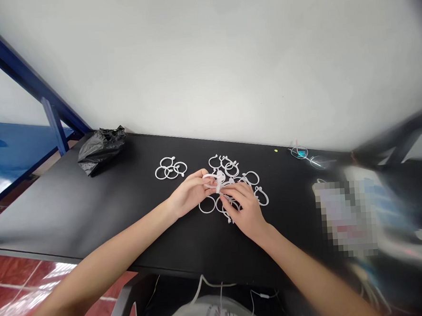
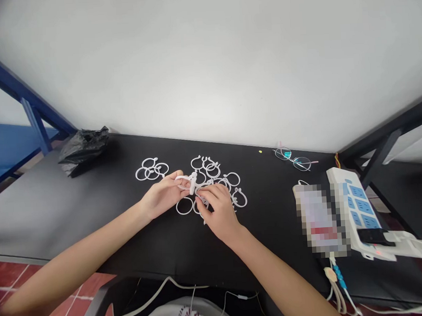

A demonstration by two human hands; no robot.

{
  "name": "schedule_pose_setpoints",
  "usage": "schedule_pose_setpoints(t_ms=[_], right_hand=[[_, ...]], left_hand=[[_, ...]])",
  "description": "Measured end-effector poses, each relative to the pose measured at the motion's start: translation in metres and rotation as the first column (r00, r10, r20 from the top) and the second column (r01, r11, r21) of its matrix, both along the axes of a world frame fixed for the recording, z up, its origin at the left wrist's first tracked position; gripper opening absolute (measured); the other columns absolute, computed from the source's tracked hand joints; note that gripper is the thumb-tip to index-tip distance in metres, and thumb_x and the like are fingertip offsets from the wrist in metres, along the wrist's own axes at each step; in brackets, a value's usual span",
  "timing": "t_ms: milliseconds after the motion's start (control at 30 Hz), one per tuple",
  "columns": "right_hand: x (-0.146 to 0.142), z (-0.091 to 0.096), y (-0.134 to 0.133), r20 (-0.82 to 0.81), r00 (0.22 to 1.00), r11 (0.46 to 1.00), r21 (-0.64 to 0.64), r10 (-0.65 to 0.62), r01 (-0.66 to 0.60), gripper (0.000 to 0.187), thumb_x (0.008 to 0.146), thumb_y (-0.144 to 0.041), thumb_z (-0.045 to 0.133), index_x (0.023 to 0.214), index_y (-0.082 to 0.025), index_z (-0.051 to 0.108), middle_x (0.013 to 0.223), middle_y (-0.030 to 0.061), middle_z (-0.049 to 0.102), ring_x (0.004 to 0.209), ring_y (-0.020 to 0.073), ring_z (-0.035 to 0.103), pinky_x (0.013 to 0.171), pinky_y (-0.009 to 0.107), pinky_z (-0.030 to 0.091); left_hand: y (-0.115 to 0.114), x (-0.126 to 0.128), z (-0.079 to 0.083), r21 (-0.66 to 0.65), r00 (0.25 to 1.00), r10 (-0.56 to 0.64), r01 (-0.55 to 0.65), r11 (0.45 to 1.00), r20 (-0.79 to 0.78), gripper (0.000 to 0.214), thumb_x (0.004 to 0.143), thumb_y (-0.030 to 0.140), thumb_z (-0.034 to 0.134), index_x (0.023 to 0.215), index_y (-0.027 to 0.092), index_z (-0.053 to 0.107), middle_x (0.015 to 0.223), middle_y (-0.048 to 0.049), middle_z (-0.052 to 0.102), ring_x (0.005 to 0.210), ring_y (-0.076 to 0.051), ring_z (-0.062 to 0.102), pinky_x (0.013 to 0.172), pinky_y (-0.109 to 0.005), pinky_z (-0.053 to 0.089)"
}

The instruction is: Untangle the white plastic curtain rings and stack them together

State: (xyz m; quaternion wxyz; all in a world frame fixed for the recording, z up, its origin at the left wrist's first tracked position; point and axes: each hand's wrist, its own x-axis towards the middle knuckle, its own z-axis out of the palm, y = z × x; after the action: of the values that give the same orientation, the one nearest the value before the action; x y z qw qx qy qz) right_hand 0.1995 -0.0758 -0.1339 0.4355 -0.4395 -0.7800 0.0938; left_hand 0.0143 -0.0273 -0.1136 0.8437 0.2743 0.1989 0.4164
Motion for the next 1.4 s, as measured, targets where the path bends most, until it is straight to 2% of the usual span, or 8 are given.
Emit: schedule_pose_setpoints(t_ms=[233, 533, 700, 867, 1033, 1167, 1300, 1400], right_hand=[[-0.001, 0.002, 0.000, -0.025, 0.998, 0.996, 0.059, -0.064, 0.066, 0.007, 0.085, -0.017, 0.069, 0.087, -0.021, 0.064, 0.082, 0.0043, 0.069, 0.078, 0.0211, 0.061, 0.077, 0.041, 0.050], [-0.006, 0.008, -0.006, -0.108, 0.994, 0.993, 0.120, 0.012, 0.001, 0.022, 0.082, -0.016, 0.069, 0.101, -0.023, 0.061, 0.087, 0.0046, 0.070, 0.082, 0.0220, 0.066, 0.079, 0.042, 0.054], [-0.006, 0.005, -0.006, -0.163, 0.987, 0.990, 0.139, -0.003, 0.026, 0.016, 0.086, -0.012, 0.063, 0.096, -0.024, 0.063, 0.081, 0.0034, 0.071, 0.073, 0.0201, 0.067, 0.069, 0.038, 0.056], [0.001, 0.004, -0.004, -0.211, 0.977, 0.991, 0.133, 0.005, 0.024, 0.015, 0.086, -0.010, 0.063, 0.094, -0.023, 0.065, 0.083, 0.0039, 0.072, 0.075, 0.0200, 0.067, 0.068, 0.037, 0.056], [0.010, 0.007, 0.002, -0.269, 0.959, 0.989, 0.090, -0.086, 0.114, 0.010, 0.087, -0.013, 0.063, 0.090, -0.022, 0.066, 0.079, 0.0026, 0.070, 0.066, 0.0163, 0.063, 0.060, 0.033, 0.054], [0.013, 0.006, 0.005, -0.309, 0.939, 0.987, 0.006, -0.149, 0.159, 0.008, 0.087, -0.016, 0.061, 0.088, -0.022, 0.067, 0.081, 0.0033, 0.070, 0.068, 0.0159, 0.064, 0.059, 0.031, 0.054], [0.016, 0.004, 0.008, -0.359, 0.902, 0.971, -0.107, -0.239, 0.215, 0.011, 0.086, -0.017, 0.059, 0.092, -0.022, 0.068, 0.087, 0.0042, 0.068, 0.075, 0.0169, 0.065, 0.062, 0.030, 0.055], [0.019, 0.005, 0.011, -0.386, 0.872, 0.953, -0.137, -0.303, 0.271, 0.014, 0.085, -0.016, 0.059, 0.094, -0.021, 0.068, 0.093, 0.0057, 0.068, 0.077, 0.0167, 0.064, 0.063, 0.030, 0.055]], left_hand=[[-0.001, -0.002, 0.009, -0.088, 0.988, -0.040, 0.054, 0.995, 0.150, 0.014, 0.067, 0.003, 0.051, 0.062, 0.016, 0.046, 0.070, -0.0012, 0.043, 0.070, -0.014, 0.048, 0.068, -0.028, 0.048], [-0.009, 0.006, 0.005, -0.033, 0.993, -0.106, 0.108, 0.994, 0.059, 0.015, 0.059, 0.005, 0.054, 0.061, 0.016, 0.044, 0.070, -0.0010, 0.042, 0.072, -0.015, 0.050, 0.077, -0.031, 0.048], [-0.008, 0.006, 0.004, -0.034, 0.988, -0.149, 0.150, 0.988, 0.035, 0.014, 0.062, 0.008, 0.058, 0.064, 0.017, 0.047, 0.071, -0.0013, 0.044, 0.080, -0.018, 0.055, 0.080, -0.033, 0.048], [0.000, 0.000, 0.002, -0.068, 0.994, -0.098, 0.102, 0.992, 0.057, 0.010, 0.074, 0.014, 0.059, 0.068, 0.016, 0.051, 0.071, -0.0006, 0.046, 0.075, -0.015, 0.052, 0.082, -0.034, 0.052], [0.007, -0.004, 0.001, -0.102, 0.999, 0.020, -0.017, 0.995, 0.026, 0.015, 0.083, 0.018, 0.058, 0.070, 0.015, 0.053, 0.071, 0.0009, 0.046, 0.066, -0.011, 0.049, 0.064, -0.026, 0.051], [0.009, -0.004, 0.001, -0.102, 0.998, 0.053, -0.051, 0.993, 0.020, 0.016, 0.085, 0.020, 0.059, 0.071, 0.015, 0.055, 0.070, 0.0015, 0.046, 0.065, -0.011, 0.048, 0.063, -0.026, 0.051], [0.007, -0.002, 0.001, -0.072, 0.999, 0.036, -0.037, 0.997, -0.003, 0.022, 0.086, 0.022, 0.060, 0.066, 0.014, 0.054, 0.070, 0.0010, 0.044, 0.066, -0.011, 0.048, 0.064, -0.025, 0.050], [0.007, -0.001, 0.000, -0.058, 1.000, 0.023, -0.024, 0.998, -0.008, 0.023, 0.085, 0.022, 0.061, 0.065, 0.014, 0.054, 0.070, 0.0008, 0.044, 0.066, -0.011, 0.047, 0.065, -0.025, 0.049]])
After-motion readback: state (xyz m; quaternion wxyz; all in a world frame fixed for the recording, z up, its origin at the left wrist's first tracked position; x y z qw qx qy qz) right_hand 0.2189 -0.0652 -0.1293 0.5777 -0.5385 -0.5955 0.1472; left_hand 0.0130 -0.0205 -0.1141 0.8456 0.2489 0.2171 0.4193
